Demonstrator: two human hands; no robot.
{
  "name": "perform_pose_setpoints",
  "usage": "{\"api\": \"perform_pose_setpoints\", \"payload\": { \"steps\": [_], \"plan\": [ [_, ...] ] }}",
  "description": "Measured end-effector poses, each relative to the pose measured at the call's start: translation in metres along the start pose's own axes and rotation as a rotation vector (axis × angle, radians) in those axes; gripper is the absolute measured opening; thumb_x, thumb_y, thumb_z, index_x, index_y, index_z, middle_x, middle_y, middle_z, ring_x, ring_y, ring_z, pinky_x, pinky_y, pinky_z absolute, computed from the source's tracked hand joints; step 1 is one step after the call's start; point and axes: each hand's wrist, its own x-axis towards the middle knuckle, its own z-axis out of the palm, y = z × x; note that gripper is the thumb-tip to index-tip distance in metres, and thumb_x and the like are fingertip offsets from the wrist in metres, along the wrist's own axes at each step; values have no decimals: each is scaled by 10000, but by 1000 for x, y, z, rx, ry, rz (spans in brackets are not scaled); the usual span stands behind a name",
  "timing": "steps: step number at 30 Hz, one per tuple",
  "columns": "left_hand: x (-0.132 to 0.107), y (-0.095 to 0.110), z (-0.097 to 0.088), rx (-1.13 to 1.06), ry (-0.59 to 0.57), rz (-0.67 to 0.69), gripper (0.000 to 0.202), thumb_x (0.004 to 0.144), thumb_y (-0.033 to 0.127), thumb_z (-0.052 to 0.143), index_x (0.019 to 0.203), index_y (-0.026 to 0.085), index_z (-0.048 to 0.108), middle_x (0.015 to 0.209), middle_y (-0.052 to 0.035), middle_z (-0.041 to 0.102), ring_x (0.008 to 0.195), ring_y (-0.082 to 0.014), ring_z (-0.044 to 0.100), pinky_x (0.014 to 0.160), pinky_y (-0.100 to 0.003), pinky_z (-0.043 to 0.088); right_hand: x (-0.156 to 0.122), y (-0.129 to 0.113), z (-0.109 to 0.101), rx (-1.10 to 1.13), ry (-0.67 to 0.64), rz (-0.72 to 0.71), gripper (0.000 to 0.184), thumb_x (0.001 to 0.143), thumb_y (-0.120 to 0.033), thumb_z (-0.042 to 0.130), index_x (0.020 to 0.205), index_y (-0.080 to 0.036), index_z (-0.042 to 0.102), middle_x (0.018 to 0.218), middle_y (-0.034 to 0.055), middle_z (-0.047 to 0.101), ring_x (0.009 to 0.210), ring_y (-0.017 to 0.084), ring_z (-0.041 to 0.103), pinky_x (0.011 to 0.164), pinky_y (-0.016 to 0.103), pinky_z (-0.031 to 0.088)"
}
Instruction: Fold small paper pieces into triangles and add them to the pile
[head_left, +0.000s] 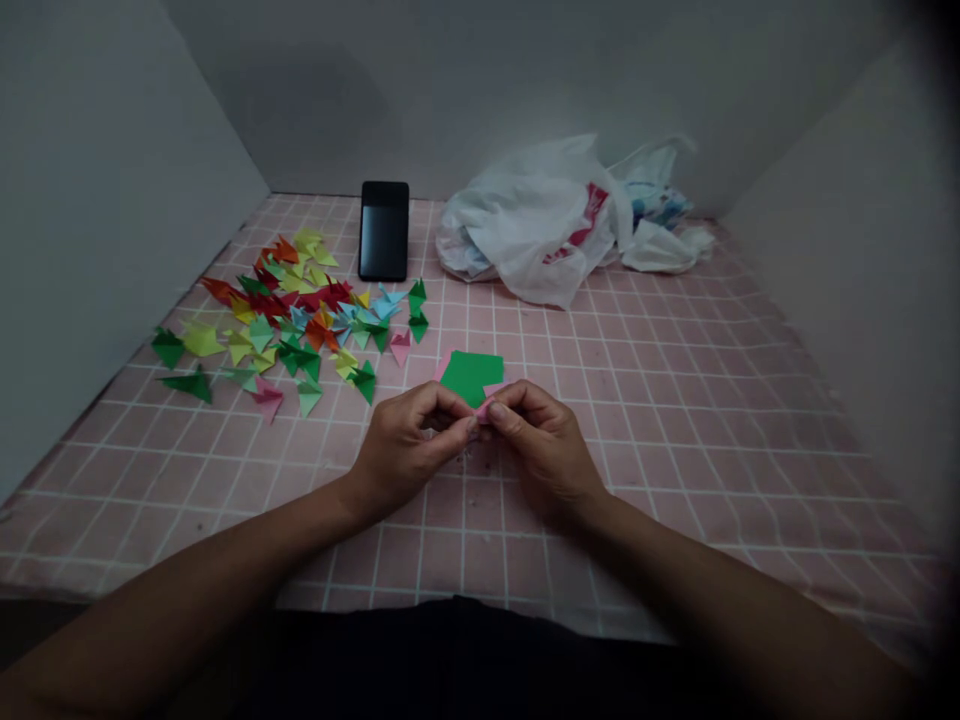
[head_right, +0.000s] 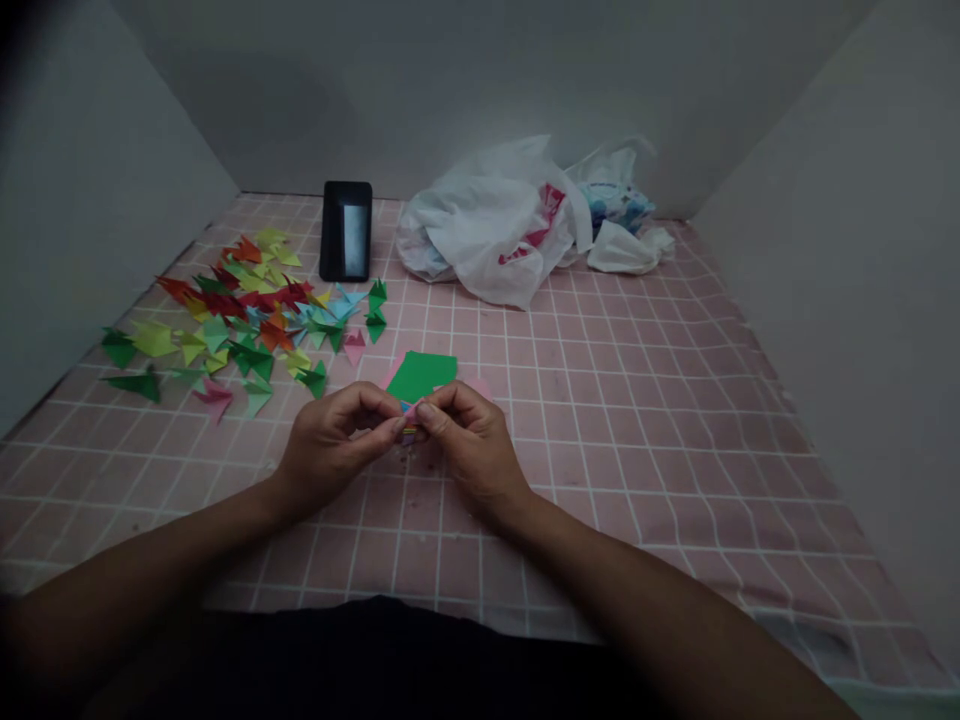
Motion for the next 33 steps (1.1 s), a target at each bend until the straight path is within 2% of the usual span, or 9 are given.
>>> {"api": "perform_pose_setpoints", "payload": {
  "steps": [4,7,12,14,16,18,21,26,33],
  "plan": [
    [1,-3,-1,-125,13,-93,82,856,207,725,803,167,677,709,-15,730,597,-115,678,548,-199,556,1,-3,-1,-34,17,15,181,877,-336,720,786,-210,627,695,-20,618,648,127,558,656,288,465],
    [2,-7,-2,-178,33,-80,90,879,234,734,858,169,675,736,-15,723,623,-116,687,568,-200,573,2,-5,-2,0,34,23,191,886,-333,703,778,-213,601,692,-22,605,632,121,540,651,285,459],
    [-1,-11,3,-112,15,146,351,848,264,811,1134,189,623,861,-4,728,737,-120,730,694,-210,622,0,-3,0,66,4,28,187,892,-332,708,781,-212,618,723,-13,612,675,123,550,687,283,458],
    [-4,-11,6,-1,23,240,296,873,235,787,1121,192,631,911,-14,736,778,-118,729,726,-213,618,0,-1,1,71,1,30,188,891,-340,705,782,-218,612,750,-8,615,697,131,557,705,295,471],
    [-6,-10,7,83,37,266,174,905,199,745,1046,187,644,906,-19,742,790,-117,725,732,-213,607,-1,1,2,75,2,32,205,885,-346,706,768,-221,593,744,-10,602,690,132,551,699,297,475],
    [-7,-9,7,102,41,241,109,916,183,727,982,185,640,853,-7,738,751,-108,719,710,-203,598,-1,2,2,88,1,45,219,880,-349,711,758,-221,583,713,-16,587,659,128,535,662,288,467],
    [-6,-9,7,78,57,193,110,916,190,720,984,189,634,839,-1,737,720,-101,716,688,-192,596,-1,2,2,111,1,65,212,873,-351,724,762,-220,599,691,-13,599,634,129,531,617,278,452],
    [-4,-8,5,50,39,114,65,913,190,707,950,178,654,810,-9,743,709,-112,725,651,-189,584,-1,2,3,174,-4,62,190,872,-317,749,755,-209,646,686,-17,629,653,115,559,668,269,459],
    [-2,-5,2,-16,16,28,42,884,135,713,895,160,681,785,-7,753,669,-97,712,611,-164,552,0,3,1,164,-27,115,126,861,-324,776,856,-227,696,705,-22,651,648,115,562,627,259,436]
  ]
}}
